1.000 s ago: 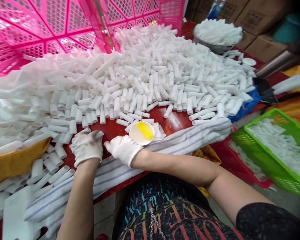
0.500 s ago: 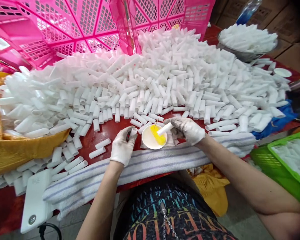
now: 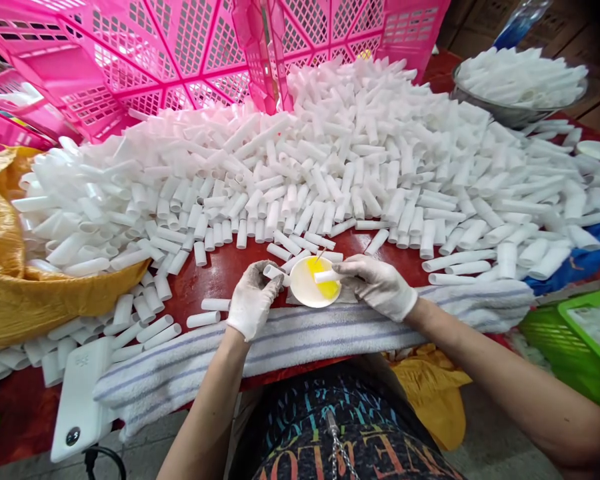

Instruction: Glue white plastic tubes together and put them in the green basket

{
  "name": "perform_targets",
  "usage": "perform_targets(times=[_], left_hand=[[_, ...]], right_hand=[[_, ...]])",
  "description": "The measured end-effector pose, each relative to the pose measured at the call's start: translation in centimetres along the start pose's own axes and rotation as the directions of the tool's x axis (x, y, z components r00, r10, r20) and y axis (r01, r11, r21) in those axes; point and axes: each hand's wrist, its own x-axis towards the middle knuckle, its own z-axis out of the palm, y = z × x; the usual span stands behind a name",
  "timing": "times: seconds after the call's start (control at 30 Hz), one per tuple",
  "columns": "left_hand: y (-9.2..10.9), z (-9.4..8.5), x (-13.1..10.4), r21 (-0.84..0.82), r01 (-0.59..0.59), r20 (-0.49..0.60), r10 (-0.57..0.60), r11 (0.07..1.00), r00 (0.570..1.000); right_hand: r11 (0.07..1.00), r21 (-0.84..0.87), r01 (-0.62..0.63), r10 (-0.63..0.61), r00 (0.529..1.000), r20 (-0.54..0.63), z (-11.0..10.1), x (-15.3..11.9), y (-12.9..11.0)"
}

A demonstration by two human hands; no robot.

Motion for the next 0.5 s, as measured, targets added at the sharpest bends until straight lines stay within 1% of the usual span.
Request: perform_targets(times=[0.07,0.13,0.2,0.23,0.33,0.37,0.43,0.5], left_hand=[[0.1,0.0,-0.2,0.030,-0.007,-0.038,0.008,1.000,0.999],[0.3,0.0,-0.4,0.115,-0.012,-0.063,0.019,0.993,0.998],[0.4,-0.1,-0.6,0.201,-0.031,-0.063,0.045,0.979,0.997],[0.5,-0.1,-0.7,0.223,-0.051,-0.048,0.063,0.973,0.997],[0.9,-0.1,-1.2,0.184,-0.104,0.013,0.104,0.977,0.995],[1.1,0.0,-1.4,0.152,-0.111,0.023,0.109,0.982,0.994],[1.4,0.2,-1.8,0.105,-0.108,0.019,0.107,0.989,0.994],[1.7,0.4,-2.1,0.085,-0.094,0.012,0.094,0.992,0.996]], right_hand=[[1.000,-0.009,0.009,-0.009,1.000,0.020,0.0,-0.2,-0.2],[0.999,-0.018,-0.038,0.039,0.999,0.032,0.0,-0.4,-0.4],[0.997,-0.033,-0.064,0.065,0.998,0.014,0.2,-0.7,-0.6],[0.998,-0.039,-0.045,0.045,0.999,0.001,0.3,-0.8,-0.5],[0.995,-0.042,0.085,-0.087,0.996,-0.027,0.5,-1.0,-0.3],[0.994,-0.037,0.102,-0.102,0.995,-0.020,0.5,-1.1,-0.1],[0.997,-0.033,0.074,-0.075,0.997,-0.018,0.5,-1.0,0.1],[1.000,-0.009,0.016,-0.017,0.999,-0.037,0.6,-1.0,0.2]])
